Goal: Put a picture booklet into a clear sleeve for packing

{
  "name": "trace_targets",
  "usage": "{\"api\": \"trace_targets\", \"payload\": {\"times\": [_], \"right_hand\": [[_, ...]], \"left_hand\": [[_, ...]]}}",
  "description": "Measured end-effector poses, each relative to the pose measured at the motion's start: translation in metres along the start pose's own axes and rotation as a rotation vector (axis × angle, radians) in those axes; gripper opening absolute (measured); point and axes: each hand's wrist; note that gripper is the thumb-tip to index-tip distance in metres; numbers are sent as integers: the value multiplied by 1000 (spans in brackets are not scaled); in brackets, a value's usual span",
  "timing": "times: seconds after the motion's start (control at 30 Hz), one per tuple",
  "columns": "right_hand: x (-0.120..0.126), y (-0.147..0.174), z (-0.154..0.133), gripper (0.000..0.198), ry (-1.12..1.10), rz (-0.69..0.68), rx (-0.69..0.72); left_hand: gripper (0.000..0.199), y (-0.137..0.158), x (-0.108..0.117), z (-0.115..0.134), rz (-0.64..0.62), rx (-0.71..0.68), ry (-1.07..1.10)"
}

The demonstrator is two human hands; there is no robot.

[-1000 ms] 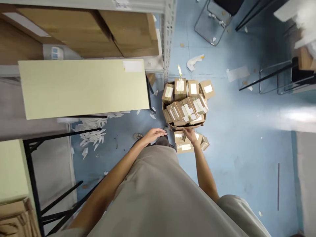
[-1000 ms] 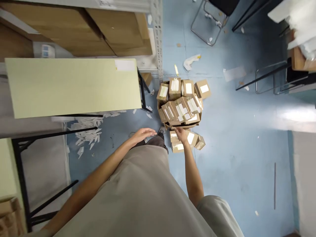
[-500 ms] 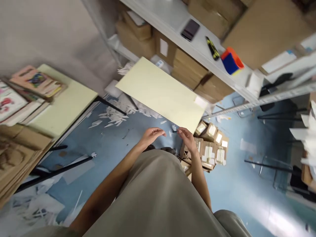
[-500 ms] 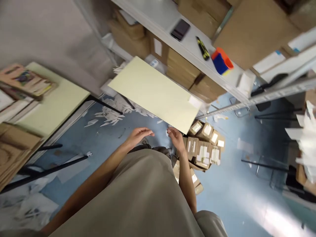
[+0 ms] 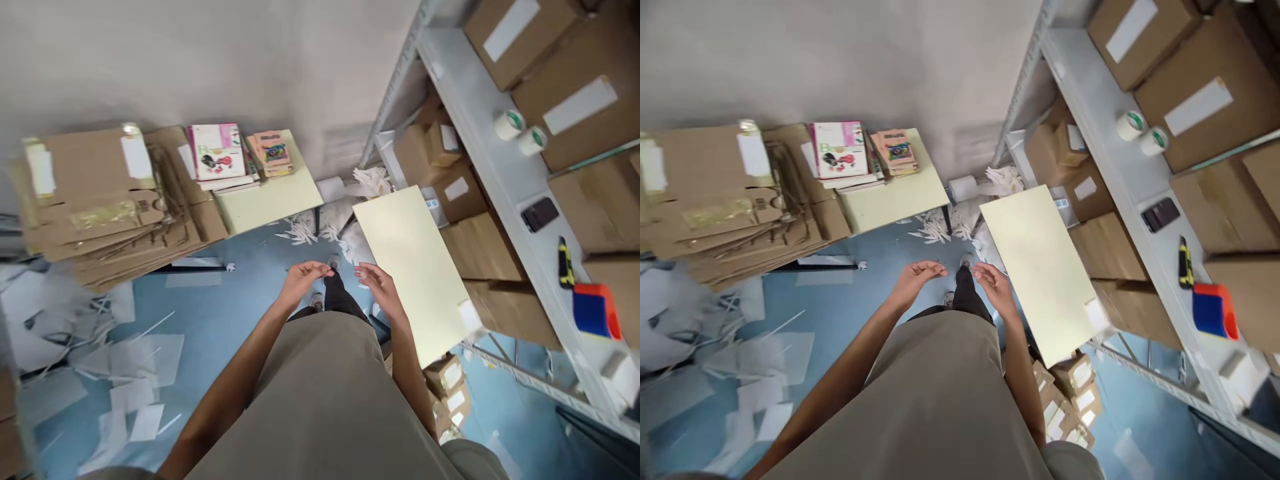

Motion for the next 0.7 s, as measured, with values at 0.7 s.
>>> {"api": "trace_targets", "payload": {"times": [0.7], "right_hand": [[-45,-376,-104,60,96,-464,-16]], "left_hand": [[65,-145,129,140,543,-99,120]]}}
Point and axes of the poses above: each hand's wrist, its own y-axis away from the middle knuckle, its own x-axis out of the back of the hand, z = x × y, and after that the axes turned 9 degrees about -z, right-handed
